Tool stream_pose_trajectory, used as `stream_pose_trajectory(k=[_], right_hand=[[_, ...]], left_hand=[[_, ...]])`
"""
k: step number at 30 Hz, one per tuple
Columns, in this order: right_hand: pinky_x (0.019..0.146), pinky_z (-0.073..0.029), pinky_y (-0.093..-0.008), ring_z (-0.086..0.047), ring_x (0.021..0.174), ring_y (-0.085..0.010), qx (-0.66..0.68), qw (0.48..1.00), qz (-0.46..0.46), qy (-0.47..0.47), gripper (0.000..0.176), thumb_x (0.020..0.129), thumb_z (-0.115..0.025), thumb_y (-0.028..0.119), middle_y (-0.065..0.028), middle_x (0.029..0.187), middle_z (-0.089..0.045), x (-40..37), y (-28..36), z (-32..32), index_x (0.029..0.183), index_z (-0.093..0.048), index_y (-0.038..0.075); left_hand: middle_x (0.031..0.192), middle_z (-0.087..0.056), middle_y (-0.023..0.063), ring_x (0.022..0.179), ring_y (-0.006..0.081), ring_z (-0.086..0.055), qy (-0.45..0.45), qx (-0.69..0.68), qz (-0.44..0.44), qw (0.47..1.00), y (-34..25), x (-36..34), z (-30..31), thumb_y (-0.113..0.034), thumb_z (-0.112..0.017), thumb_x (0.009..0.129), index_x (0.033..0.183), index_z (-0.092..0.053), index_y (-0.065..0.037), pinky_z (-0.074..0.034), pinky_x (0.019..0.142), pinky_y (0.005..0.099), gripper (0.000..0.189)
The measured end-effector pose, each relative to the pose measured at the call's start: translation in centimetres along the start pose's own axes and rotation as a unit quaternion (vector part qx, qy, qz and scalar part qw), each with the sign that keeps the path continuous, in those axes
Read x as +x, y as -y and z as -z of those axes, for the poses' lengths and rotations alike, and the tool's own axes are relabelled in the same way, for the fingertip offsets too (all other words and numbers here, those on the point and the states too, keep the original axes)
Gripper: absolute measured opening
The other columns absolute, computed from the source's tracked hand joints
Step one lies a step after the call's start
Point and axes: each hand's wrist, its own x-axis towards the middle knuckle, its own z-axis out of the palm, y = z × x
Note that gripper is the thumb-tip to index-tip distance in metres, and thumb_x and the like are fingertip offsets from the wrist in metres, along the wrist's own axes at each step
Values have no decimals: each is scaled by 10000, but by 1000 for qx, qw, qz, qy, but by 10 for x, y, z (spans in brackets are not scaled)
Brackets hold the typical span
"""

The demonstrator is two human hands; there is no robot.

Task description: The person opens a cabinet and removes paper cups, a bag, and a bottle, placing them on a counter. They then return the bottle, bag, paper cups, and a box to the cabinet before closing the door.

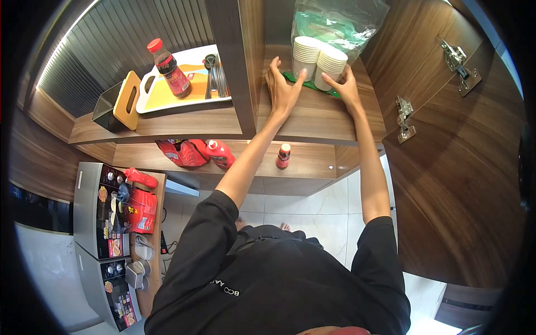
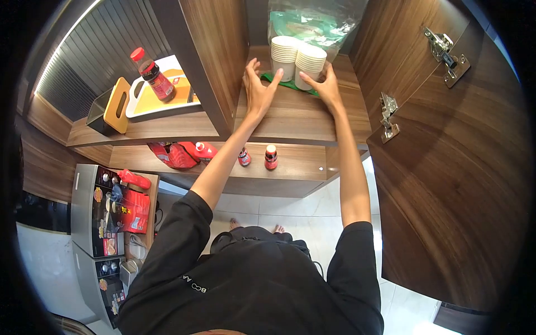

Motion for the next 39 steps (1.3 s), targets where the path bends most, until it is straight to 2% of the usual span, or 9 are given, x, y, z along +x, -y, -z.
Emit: stream_pose_trajectory(k=[2,3,6,8,11,18,23,35,39], right_hand=[[1042,-438,-366,-533,1236,-222,36,998,-45,27,721,833,-797,240,-143,1337,-548,-8,2,17,1387,-410,-12],[1044,-435,-369,-530,1240,-226,20,999,-39,24,729,835,-795,258,-145,1338,-547,-12,2,18,1391,-409,-12],[1050,-424,-377,-520,1251,-240,-37,999,-33,21,753,839,-787,317,-156,1339,-545,-18,6,18,1398,-409,-16],[1055,-416,-382,-515,1257,-251,-90,994,-55,33,772,840,-779,361,-166,1340,-541,-18,13,18,1398,-412,-25],[1054,-413,-388,-515,1256,-264,-83,996,-7,30,790,842,-766,404,-184,1335,-542,-18,3,18,1398,-415,-34],[1046,-421,-403,-524,1246,-278,-65,997,5,37,782,838,-766,402,-204,1334,-542,-20,10,14,1396,-430,-32],[1037,-431,-407,-525,1245,-285,-114,993,-12,25,785,830,-761,440,-207,1318,-553,-23,17,13,1387,-456,-22],[1043,-409,-406,-535,1224,-283,-111,993,-7,28,790,828,-751,473,-195,1285,-575,-23,16,14,1382,-468,-13],[1020,-425,-389,-543,1204,-243,-79,996,27,13,686,822,-790,339,-158,1271,-587,-27,15,13,1332,-499,-18]], left_hand=[[1380,-483,257,1247,395,-468,50,-20,26,998,-2,0,-3,-410,-740,827,1376,-395,5,-321,1059,470,769],[1318,-538,265,1217,389,-511,78,-3,14,997,0,1,-3,-485,-753,799,1344,-452,43,-367,1045,454,816],[1225,-598,267,1137,373,-578,117,-27,28,992,4,2,-4,-486,-767,782,1250,-537,58,-419,998,449,754],[1174,-619,261,1094,363,-604,89,-14,10,996,12,2,-6,-494,-776,769,1213,-561,57,-443,970,453,740],[1125,-631,245,1062,345,-615,72,-5,8,997,10,2,-5,-499,-784,757,1191,-572,53,-449,953,449,734],[1082,-625,205,1018,297,-602,62,-11,18,998,9,1,-4,-511,-791,739,1192,-573,48,-431,933,417,752],[1043,-621,182,988,293,-591,69,-7,14,997,9,2,-4,-529,-780,738,1159,-597,47,-420,921,420,737],[995,-621,153,947,288,-585,59,-5,9,998,3,0,-1,-513,-795,727,1099,-623,45,-411,900,415,692],[987,-623,136,921,273,-584,30,5,-45,999,-2,-1,1,-454,-812,723,1099,-621,28,-408,878,406,640]])
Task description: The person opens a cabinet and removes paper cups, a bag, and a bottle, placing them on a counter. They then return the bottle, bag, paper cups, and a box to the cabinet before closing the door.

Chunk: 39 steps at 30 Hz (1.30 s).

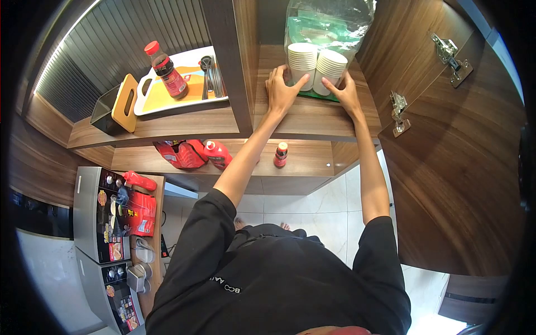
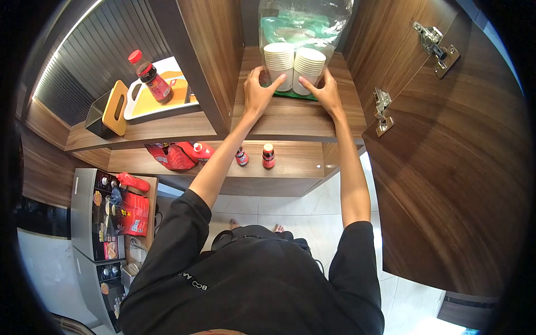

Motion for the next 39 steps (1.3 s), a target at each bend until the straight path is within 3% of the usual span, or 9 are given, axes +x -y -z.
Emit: stream_pose_trajectory(k=[5,11,15,17,20,23,26,29,39], right_hand=[[999,-432,-340,-558,1158,-194,59,993,65,-77,630,770,-825,66,-112,1258,-589,-49,30,3,1300,-495,-20],[1003,-428,-342,-540,1169,-187,-5,993,-6,-116,618,759,-796,-33,-87,1247,-583,-185,69,18,1300,-499,10],[992,-462,-366,-535,1190,-208,-54,979,-135,-141,656,702,-831,-22,-114,1268,-579,-292,56,29,1284,-530,12],[994,-458,-364,-541,1190,-211,-180,955,-207,-110,685,678,-858,20,-125,1285,-579,-331,50,31,1283,-537,9],[987,-458,-365,-552,1184,-228,-67,941,-311,-113,751,644,-893,91,-134,1304,-577,-354,31,10,1296,-531,9],[959,-476,-374,-563,1168,-246,-149,940,-289,-103,770,628,-900,98,-118,1290,-581,-373,-23,-14,1301,-532,23],[955,-487,-387,-558,1170,-244,-96,928,-340,-122,792,625,-896,86,-103,1297,-567,-376,-74,-38,1321,-519,48],[970,-487,-396,-550,1181,-239,-88,931,-335,-116,836,610,-892,49,-89,1305,-552,-359,-121,-52,1346,-499,70],[968,-489,-356,-590,1164,-235,-110,942,-303,-93,838,583,-851,-33,-98,1272,-622,-272,-257,-53,1346,-515,57]], left_hand=[[972,-610,97,937,248,-553,8,9,-94,996,-60,-31,39,-333,-826,719,1109,-608,-11,-375,880,395,550],[1037,-612,127,969,291,-548,124,-21,-100,987,-113,-108,86,-239,-844,703,1154,-587,-10,-427,853,413,568],[1052,-604,132,998,318,-546,188,-41,-102,976,-118,-170,103,-188,-846,689,1166,-575,-2,-452,858,432,580],[1067,-600,141,1030,328,-532,231,-48,-81,968,-108,-194,104,-186,-845,683,1153,-568,3,-442,877,434,577],[1087,-576,162,1036,351,-509,311,-29,18,950,-67,-242,94,-198,-843,678,1105,-567,-4,-418,913,424,544],[1092,-562,149,1022,322,-507,315,-5,49,948,3,-295,67,-206,-831,696,1176,-576,-33,-419,911,413,571],[1063,-543,147,989,305,-530,374,23,230,898,74,-334,42,-224,-829,697,1165,-587,-37,-443,891,407,559],[1015,-533,152,959,289,-555,393,13,300,869,105,-329,16,-247,-824,707,1179,-595,-44,-468,857,405,563],[1182,-578,197,1023,290,-633,312,30,344,885,146,-304,-36,-283,-799,735,1294,-524,3,-504,898,408,686]])
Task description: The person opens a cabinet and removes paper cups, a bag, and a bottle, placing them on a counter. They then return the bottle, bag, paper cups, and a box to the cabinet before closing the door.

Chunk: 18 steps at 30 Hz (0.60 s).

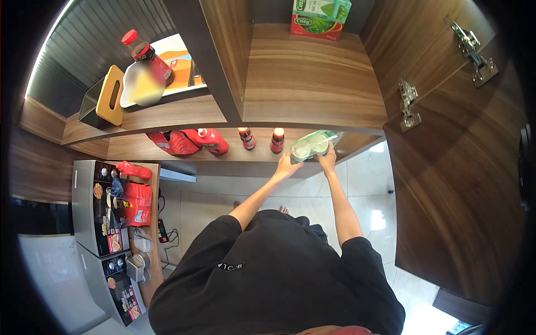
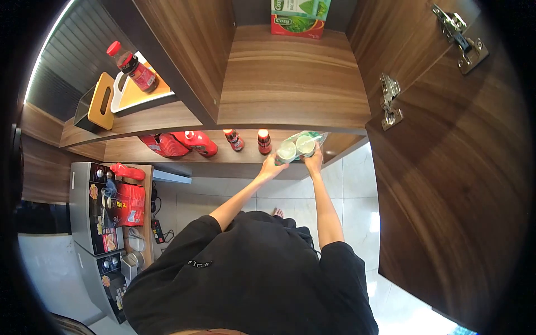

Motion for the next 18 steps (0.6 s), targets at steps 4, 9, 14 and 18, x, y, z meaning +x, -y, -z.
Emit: stream_pose_trajectory(k=[4,9,14,18], right_hand=[[1034,-427,-416,-507,1209,-345,-156,986,31,-50,857,545,-888,39,-167,1258,-541,19,1,-13,1326,-542,100],[1031,-438,-417,-544,1230,-320,-80,996,25,-3,983,597,-884,72,-189,1325,-567,28,-9,-19,1456,-409,115],[1042,-435,-384,-486,1303,-275,53,993,-86,55,1033,674,-847,61,-136,1426,-503,16,4,-13,1526,-268,142],[1088,-389,-420,-397,1380,-309,46,992,-86,79,1038,719,-826,84,-168,1499,-411,-1,18,-2,1548,-202,127]], left_hand=[[1326,-554,222,1113,283,-628,12,-73,34,997,-14,9,3,-316,-800,739,1369,-452,19,-491,958,400,794],[1440,-455,232,1254,302,-542,24,-136,56,989,-3,23,-2,-346,-796,749,1496,-241,29,-450,1023,386,1003],[1563,-226,245,1378,315,-396,37,-202,48,978,20,30,-13,-363,-779,781,1518,-53,45,-388,1096,406,1112],[1576,-181,250,1433,319,-306,23,-246,19,969,39,31,-26,-264,-754,821,1512,24,35,-364,1119,410,1083]])
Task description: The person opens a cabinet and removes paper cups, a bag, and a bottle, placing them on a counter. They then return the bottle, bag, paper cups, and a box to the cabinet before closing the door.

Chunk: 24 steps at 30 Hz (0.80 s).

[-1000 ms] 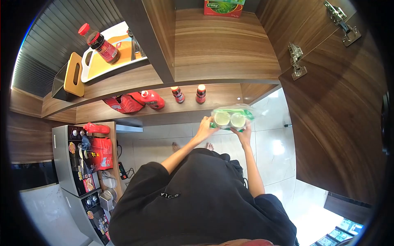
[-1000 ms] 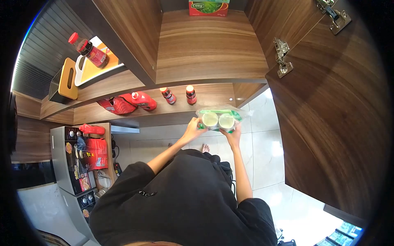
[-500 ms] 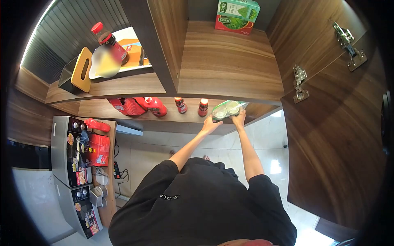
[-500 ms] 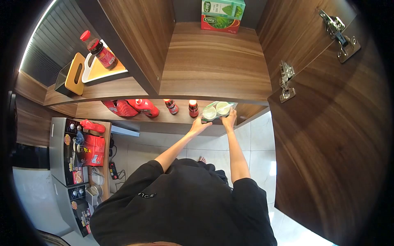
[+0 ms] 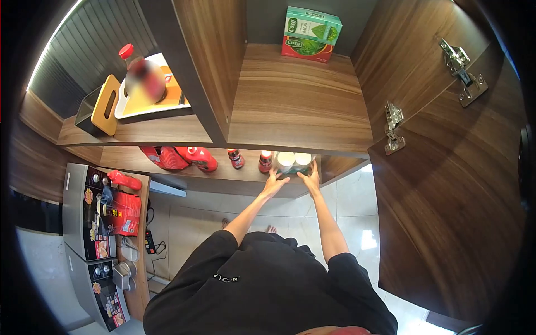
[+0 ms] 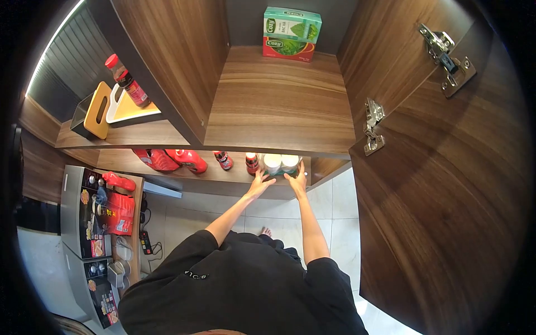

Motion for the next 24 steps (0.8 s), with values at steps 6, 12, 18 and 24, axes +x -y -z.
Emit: stream_pose_trajectory(k=[6,12,18,24], right_hand=[[1116,-351,-444,-319,1425,-357,63,998,4,28,1017,764,-793,78,-224,1549,-300,-10,-6,8,1555,-154,101],[983,-464,-374,-544,1200,-256,87,994,38,-50,624,831,-711,20,-156,1310,-532,-56,0,8,1376,-411,62],[811,-479,-274,-598,938,-155,82,972,215,-49,353,857,-667,-19,-72,1033,-596,-149,125,18,1181,-546,46],[796,-470,-265,-575,853,-143,5,866,494,-80,229,858,-639,-59,-68,954,-570,-153,295,50,1058,-571,30]], left_hand=[[1581,-149,262,1422,343,-326,-21,5,0,1000,6,-5,-2,-182,-746,824,1503,-71,38,-408,1088,416,983],[1178,-480,165,964,243,-540,-103,173,-174,964,-37,-73,-21,-67,-715,807,1347,-359,14,-494,818,351,652],[1040,-486,122,854,194,-508,-136,230,-556,787,-219,-142,-28,64,-683,802,1195,-463,-4,-447,736,304,455],[1065,-514,71,903,158,-504,-194,-71,-506,838,-392,-117,-36,-98,-614,922,1157,-501,-51,-403,823,290,265]])
